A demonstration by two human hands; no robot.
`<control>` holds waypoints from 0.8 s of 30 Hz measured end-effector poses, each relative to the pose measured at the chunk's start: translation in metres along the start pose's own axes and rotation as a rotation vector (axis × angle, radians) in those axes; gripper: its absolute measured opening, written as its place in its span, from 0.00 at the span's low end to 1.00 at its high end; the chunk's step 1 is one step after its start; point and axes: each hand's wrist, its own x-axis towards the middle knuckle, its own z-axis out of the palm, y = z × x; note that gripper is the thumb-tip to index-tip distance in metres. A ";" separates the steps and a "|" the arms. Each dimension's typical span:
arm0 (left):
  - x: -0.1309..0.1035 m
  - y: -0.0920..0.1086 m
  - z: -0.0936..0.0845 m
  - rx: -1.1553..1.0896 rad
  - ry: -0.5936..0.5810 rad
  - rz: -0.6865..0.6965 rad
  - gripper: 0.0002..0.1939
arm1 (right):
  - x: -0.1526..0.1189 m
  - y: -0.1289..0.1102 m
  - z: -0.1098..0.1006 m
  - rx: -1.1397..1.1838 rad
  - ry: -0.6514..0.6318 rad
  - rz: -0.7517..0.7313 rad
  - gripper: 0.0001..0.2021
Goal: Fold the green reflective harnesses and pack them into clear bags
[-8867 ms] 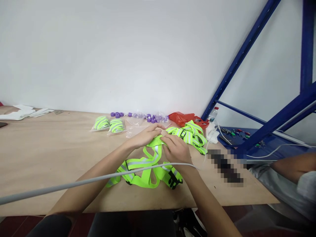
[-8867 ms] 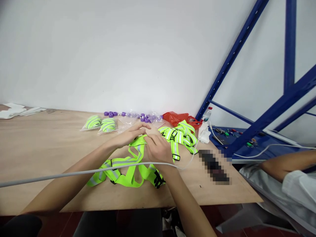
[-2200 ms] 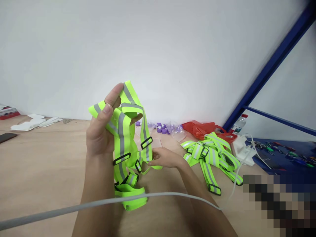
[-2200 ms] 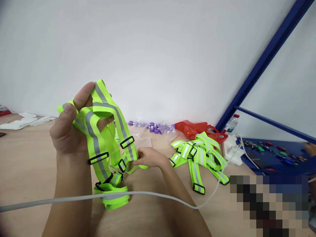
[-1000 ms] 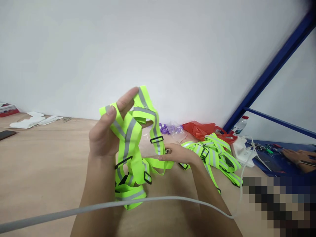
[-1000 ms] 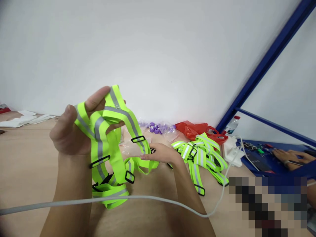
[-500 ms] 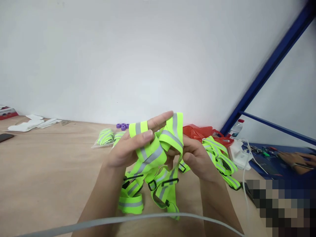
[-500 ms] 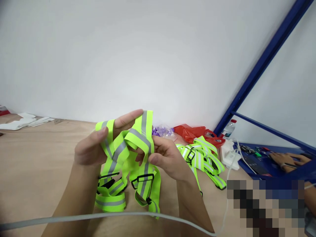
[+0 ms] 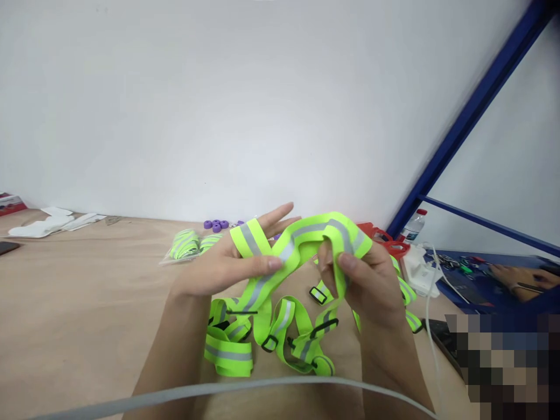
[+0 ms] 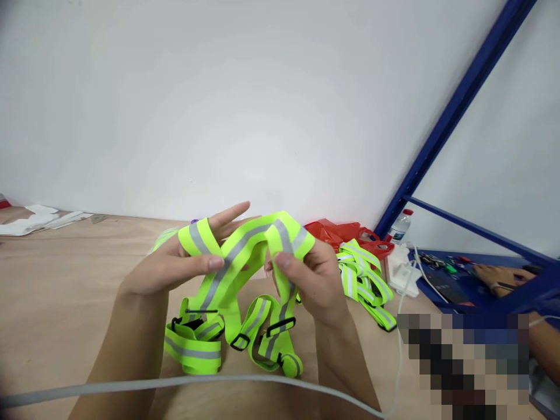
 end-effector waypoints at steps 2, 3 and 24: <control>-0.004 0.001 -0.009 0.011 0.086 -0.056 0.34 | 0.002 -0.005 -0.004 0.055 0.042 -0.033 0.13; -0.007 0.001 -0.013 0.013 0.108 -0.090 0.31 | 0.003 -0.007 -0.006 0.070 0.052 -0.045 0.13; -0.006 0.003 -0.018 -0.136 0.318 -0.019 0.19 | 0.006 0.005 -0.034 -0.093 0.191 -0.086 0.12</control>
